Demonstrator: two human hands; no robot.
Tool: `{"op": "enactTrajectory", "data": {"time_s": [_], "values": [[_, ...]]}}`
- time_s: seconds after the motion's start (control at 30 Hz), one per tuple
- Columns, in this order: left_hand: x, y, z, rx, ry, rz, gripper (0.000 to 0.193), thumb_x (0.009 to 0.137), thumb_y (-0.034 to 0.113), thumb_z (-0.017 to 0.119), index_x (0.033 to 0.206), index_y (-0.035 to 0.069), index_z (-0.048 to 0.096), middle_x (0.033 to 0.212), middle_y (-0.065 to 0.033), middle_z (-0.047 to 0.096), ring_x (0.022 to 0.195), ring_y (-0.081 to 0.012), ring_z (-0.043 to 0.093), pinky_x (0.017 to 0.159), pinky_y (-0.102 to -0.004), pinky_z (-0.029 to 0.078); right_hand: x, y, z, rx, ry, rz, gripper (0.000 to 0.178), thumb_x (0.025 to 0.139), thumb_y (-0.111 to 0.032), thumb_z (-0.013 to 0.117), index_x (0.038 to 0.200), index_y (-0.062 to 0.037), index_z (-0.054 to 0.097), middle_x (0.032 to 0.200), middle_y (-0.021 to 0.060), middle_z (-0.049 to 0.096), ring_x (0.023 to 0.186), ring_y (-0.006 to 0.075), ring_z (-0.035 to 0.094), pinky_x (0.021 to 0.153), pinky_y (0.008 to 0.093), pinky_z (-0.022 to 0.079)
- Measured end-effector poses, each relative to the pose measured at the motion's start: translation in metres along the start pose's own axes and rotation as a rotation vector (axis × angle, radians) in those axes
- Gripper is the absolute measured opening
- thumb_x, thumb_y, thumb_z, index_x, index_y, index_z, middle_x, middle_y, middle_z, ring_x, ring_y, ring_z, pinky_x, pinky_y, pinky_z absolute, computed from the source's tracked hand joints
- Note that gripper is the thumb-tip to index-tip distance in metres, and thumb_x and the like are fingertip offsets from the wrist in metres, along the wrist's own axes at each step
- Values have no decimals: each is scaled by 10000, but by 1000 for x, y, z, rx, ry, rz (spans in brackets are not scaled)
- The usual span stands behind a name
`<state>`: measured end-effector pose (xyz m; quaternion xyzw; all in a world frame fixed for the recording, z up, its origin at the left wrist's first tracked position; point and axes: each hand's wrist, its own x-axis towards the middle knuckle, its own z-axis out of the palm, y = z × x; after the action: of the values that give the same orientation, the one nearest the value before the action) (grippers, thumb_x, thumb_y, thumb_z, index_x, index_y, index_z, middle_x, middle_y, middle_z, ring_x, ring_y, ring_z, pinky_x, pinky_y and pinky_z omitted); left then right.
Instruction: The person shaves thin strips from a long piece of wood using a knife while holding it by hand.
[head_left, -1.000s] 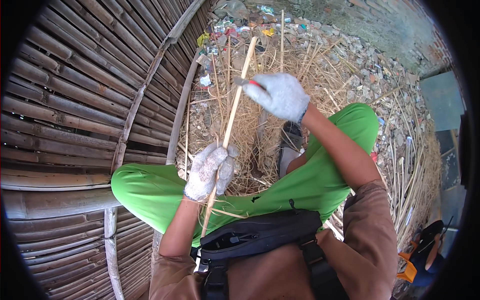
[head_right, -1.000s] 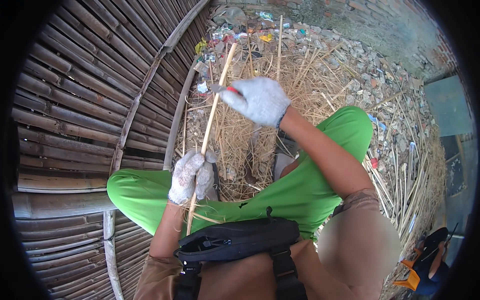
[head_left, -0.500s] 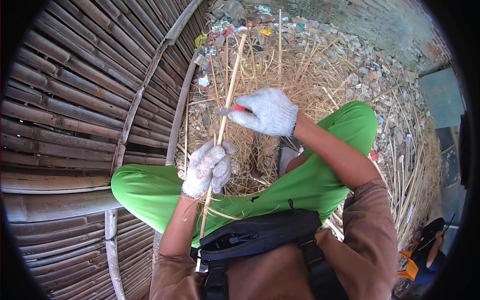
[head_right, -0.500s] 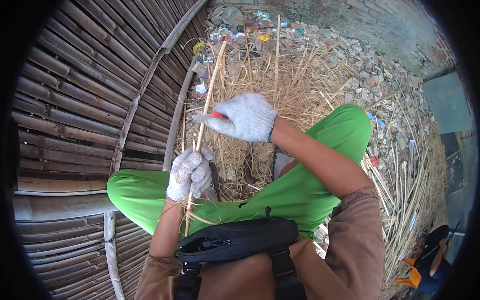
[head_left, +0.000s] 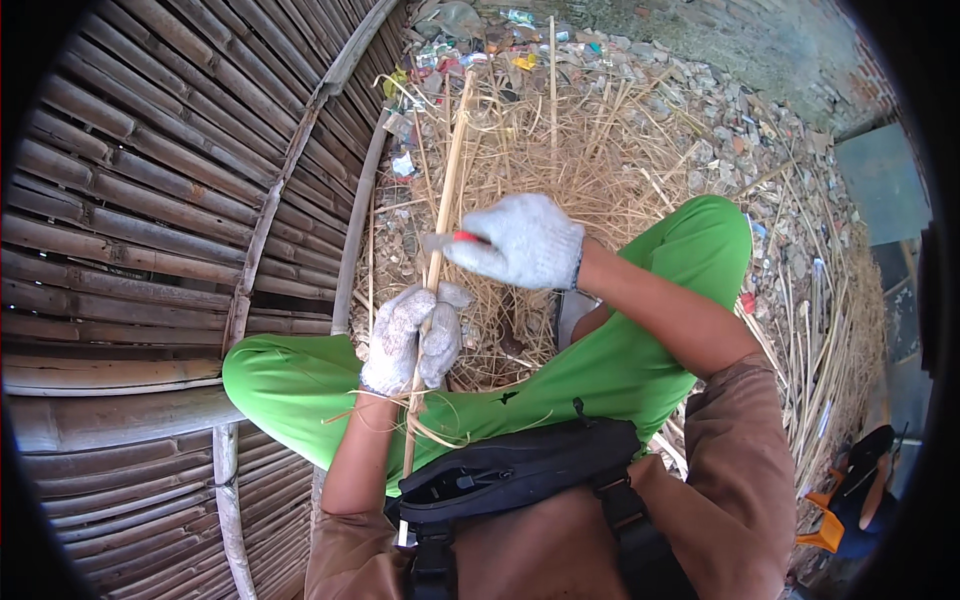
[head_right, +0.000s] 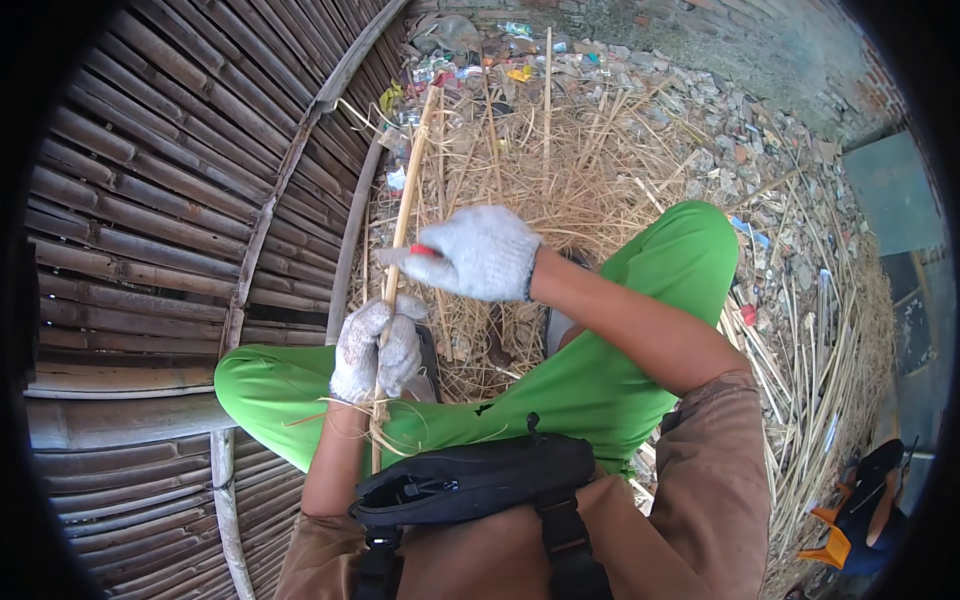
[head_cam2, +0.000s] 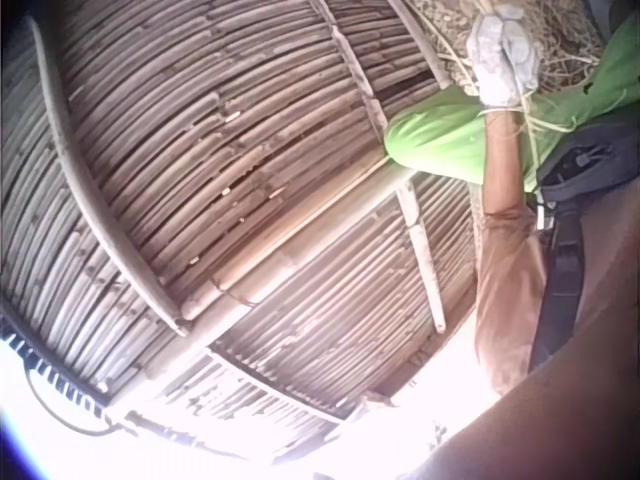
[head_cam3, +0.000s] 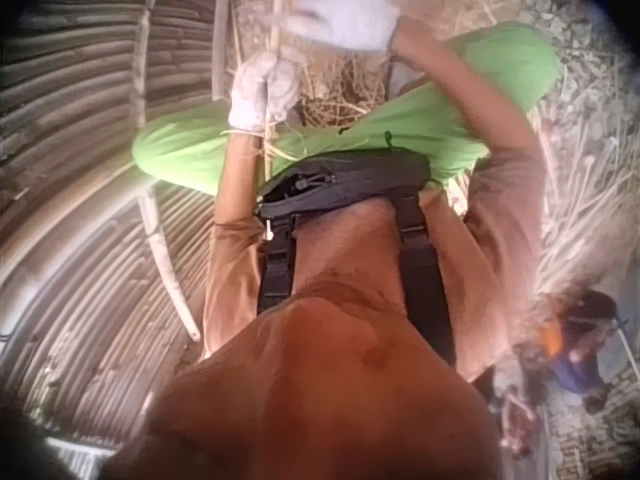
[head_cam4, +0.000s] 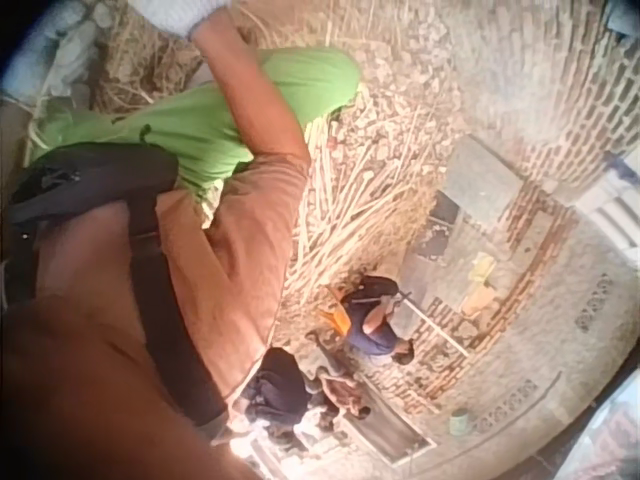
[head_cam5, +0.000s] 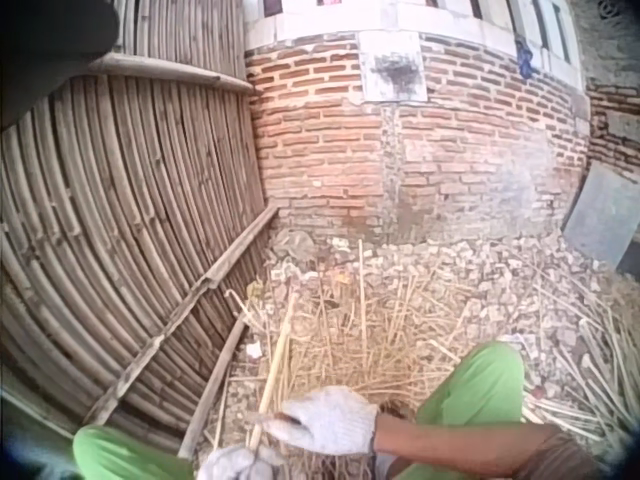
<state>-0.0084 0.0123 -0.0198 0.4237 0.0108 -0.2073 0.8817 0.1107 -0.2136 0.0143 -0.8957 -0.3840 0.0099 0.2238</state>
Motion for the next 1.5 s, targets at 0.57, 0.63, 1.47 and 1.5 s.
{"op": "enactTrajectory", "data": {"time_s": [0.57, 0.63, 1.47, 1.5], "values": [[0, -6, -7, -17, 19, -32, 480, 1102, 319, 595, 1182, -152, 642, 564, -36, 503, 363, -139, 421, 350, -296, 354, 18, 17, -25, -18, -31, 207, 724, 1063, -733, 402, 903, -125, 760, 831, 221, 750, 818, 427, 756, 757, 556, 601], [3, -6, -9, -13, 29, -25, 477, 1104, 318, 586, 1179, -150, 644, 560, -37, 501, 362, -138, 422, 350, -297, 355, 5, -13, -15, -1, -143, 150, 693, 1059, -717, 421, 895, -134, 757, 835, 213, 754, 809, 422, 759, 754, 557, 606], [27, 1, 8, 882, 164, -17, 338, 1134, 299, 600, 1230, -15, 676, 779, -16, 665, 595, -106, 610, 565, -274, 505, 37, 43, 21, 1176, 177, 576, 377, 1050, -466, 714, 1121, -96, 709, 653, -52, 525, 473, 82, 475, 427, 282, 382], [29, 3, 4, 934, 249, 113, 350, 1131, 303, 606, 1270, -14, 666, 813, -33, 681, 641, -103, 625, 605, -273, 523, 39, 43, 16, 1197, 215, 556, 359, 1052, -452, 714, 1110, -97, 713, 652, -49, 529, 472, 85, 477, 427, 281, 384]]}}
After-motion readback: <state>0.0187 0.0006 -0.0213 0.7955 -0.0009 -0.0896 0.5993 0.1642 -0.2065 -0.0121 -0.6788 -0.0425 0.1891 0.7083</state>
